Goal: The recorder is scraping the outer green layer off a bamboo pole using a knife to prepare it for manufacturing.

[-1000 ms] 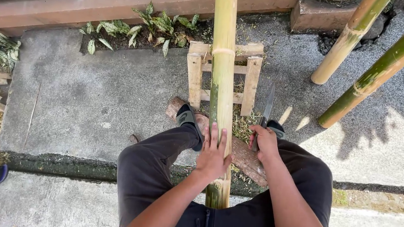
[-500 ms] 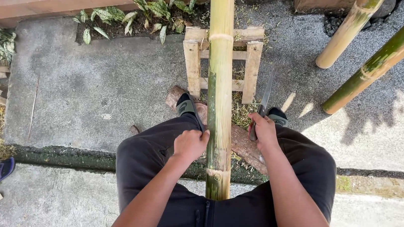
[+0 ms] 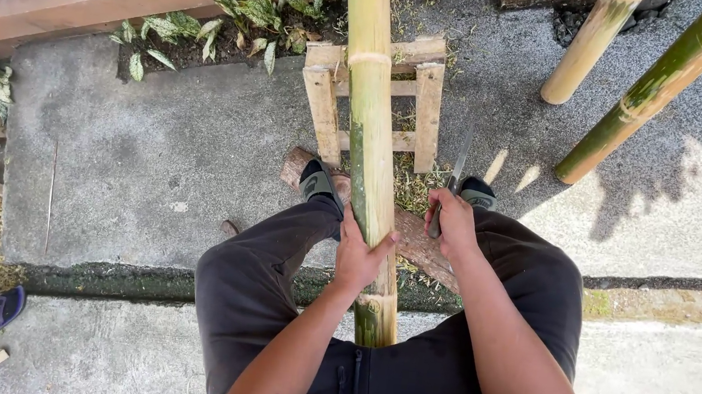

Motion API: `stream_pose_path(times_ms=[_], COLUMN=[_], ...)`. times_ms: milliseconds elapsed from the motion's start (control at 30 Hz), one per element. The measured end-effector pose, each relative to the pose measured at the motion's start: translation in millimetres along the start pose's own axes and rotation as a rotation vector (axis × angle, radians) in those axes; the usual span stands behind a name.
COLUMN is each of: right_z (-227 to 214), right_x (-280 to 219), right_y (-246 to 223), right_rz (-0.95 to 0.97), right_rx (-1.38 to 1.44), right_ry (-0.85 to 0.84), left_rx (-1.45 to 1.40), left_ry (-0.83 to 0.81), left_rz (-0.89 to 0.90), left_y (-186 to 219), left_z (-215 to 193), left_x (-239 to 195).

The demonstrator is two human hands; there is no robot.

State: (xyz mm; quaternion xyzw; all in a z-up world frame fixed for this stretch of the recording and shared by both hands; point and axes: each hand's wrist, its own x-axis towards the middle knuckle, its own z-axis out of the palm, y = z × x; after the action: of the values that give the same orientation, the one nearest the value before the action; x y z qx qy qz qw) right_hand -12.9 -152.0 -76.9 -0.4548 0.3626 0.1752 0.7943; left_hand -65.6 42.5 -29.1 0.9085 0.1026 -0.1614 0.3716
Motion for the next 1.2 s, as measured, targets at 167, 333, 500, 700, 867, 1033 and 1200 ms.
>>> stream_pose_path(times_ms=[167,333,500,700,867,1033,1200], right_z=[-6,-2,6,10,8,13,13], right_x=[6,-1,-16,-11,10,14,24], right_y=[4,-2,-7,14,33,-1,-25], right_rz=[-0.030,-0.074,-0.033,-0.080,-0.344,-0.269,-0.476], right_rx=[0.125,0.107,0.032,-0.196,-0.183,-0.406,-0.780], right_ry=[-0.048,-0.018,-0.133,-0.085,-0.098,-0.211,-0.180], left_rx=[-0.177,-0.165,-0.160,-0.199,-0.220,-0.056,-0.265], left_ry=[0.056,0.060,0.116,0.118,0.110,0.046,-0.072], left_rz=[0.010,0.002,0.075,0.075,0.051,0.050,-0.078], left_y=[-9,-17,-22,-18,-16,-33,14], left_z=[5,9,10,9,7,-2,-36], left_x=[6,7,8,7,6,34,83])
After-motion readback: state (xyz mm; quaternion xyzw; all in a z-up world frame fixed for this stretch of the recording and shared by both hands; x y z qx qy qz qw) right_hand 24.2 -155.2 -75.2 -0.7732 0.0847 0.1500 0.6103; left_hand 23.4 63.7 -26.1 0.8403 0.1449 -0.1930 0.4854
